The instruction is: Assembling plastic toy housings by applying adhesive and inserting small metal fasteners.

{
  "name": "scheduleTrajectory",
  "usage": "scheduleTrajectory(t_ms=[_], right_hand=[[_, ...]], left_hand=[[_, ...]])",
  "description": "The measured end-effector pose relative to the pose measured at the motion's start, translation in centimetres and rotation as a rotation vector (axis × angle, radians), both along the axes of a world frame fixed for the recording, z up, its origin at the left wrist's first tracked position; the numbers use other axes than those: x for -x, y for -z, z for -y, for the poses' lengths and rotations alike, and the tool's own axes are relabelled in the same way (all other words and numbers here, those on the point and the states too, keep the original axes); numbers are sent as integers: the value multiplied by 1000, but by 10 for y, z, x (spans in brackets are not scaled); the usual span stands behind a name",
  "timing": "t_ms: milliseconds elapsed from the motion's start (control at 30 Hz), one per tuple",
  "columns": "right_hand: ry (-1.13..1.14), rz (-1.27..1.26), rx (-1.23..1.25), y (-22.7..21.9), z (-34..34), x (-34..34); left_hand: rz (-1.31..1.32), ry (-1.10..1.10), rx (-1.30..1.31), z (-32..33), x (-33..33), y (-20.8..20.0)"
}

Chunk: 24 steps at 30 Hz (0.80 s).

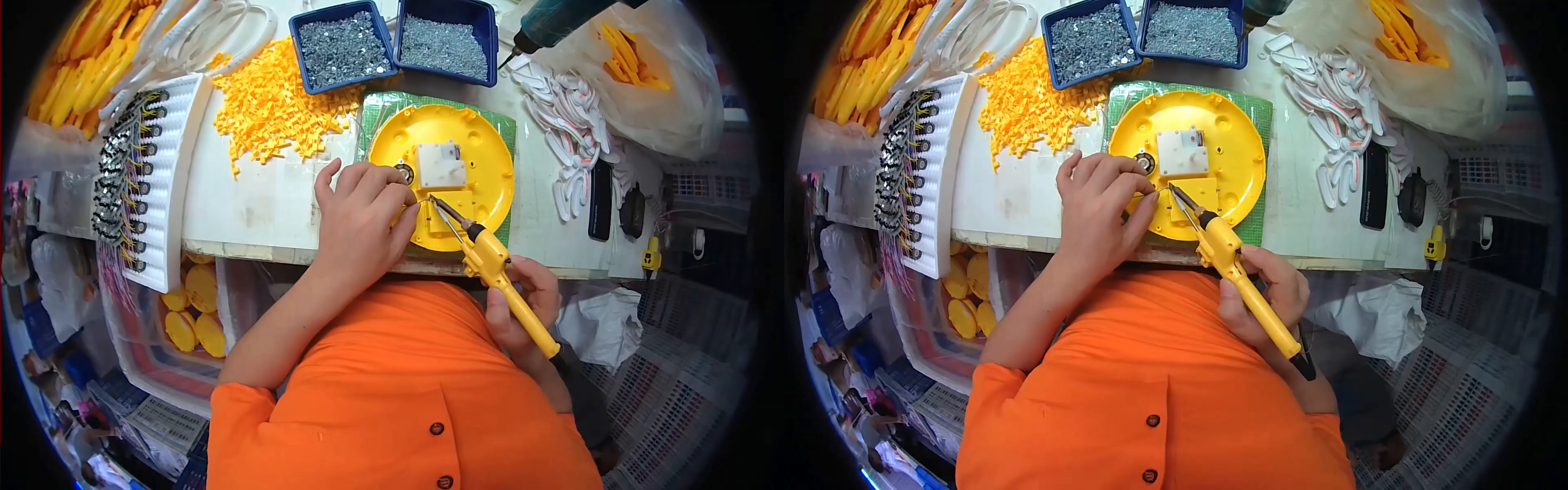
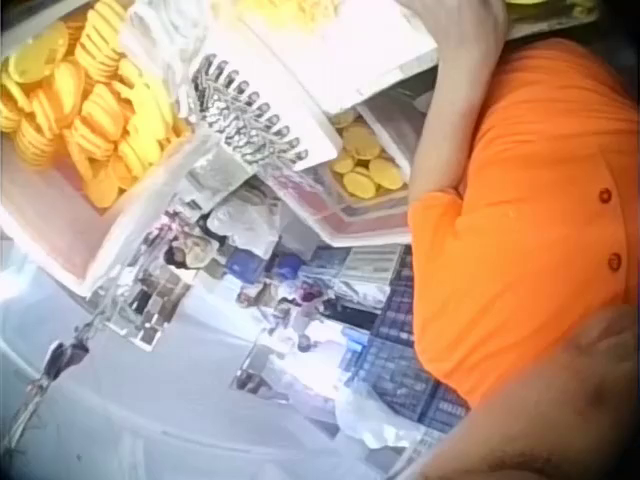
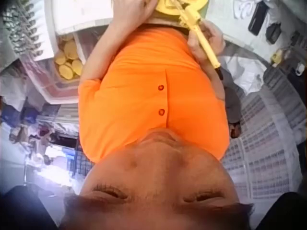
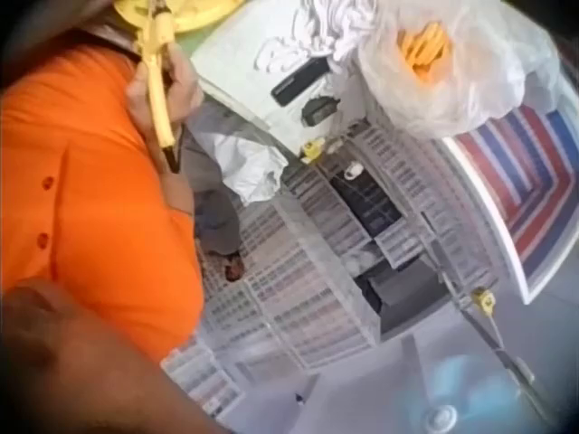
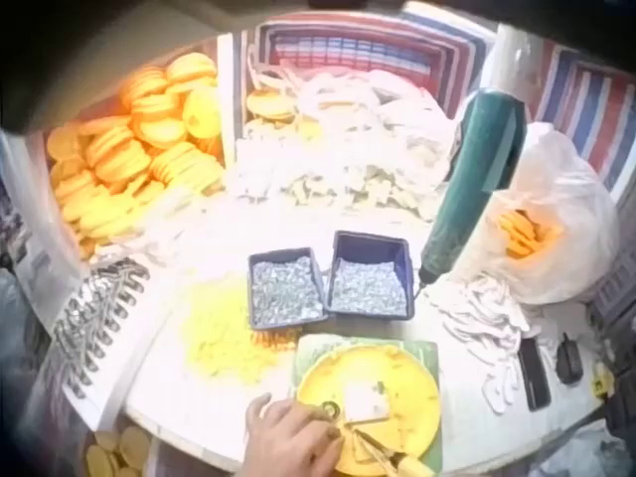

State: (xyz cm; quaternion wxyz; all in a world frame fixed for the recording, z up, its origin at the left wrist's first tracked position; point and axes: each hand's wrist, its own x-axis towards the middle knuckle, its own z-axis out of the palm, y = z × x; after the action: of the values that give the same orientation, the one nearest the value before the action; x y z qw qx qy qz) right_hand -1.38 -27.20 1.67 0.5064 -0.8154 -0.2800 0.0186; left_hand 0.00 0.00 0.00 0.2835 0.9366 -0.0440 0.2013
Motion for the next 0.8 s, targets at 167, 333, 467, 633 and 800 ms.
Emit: scheduleTrajectory(t_ms=[167,333,467,633,800], right_hand=[[31,208,31,-11,-16,-6],[23,287,72,-12,-16,-10],[-34,368,106,-19,-21,-16],[-110,439,159,-33,-27,-23],[-170,427,185,-39,-27,-25]], left_hand=[[10,12,-7,-3,0,4],[16,4,-1,-2,0,2],[13,-2,2,0,0,1],[9,1,0,-1,0,0],[-3,5,3,-1,0,0]])
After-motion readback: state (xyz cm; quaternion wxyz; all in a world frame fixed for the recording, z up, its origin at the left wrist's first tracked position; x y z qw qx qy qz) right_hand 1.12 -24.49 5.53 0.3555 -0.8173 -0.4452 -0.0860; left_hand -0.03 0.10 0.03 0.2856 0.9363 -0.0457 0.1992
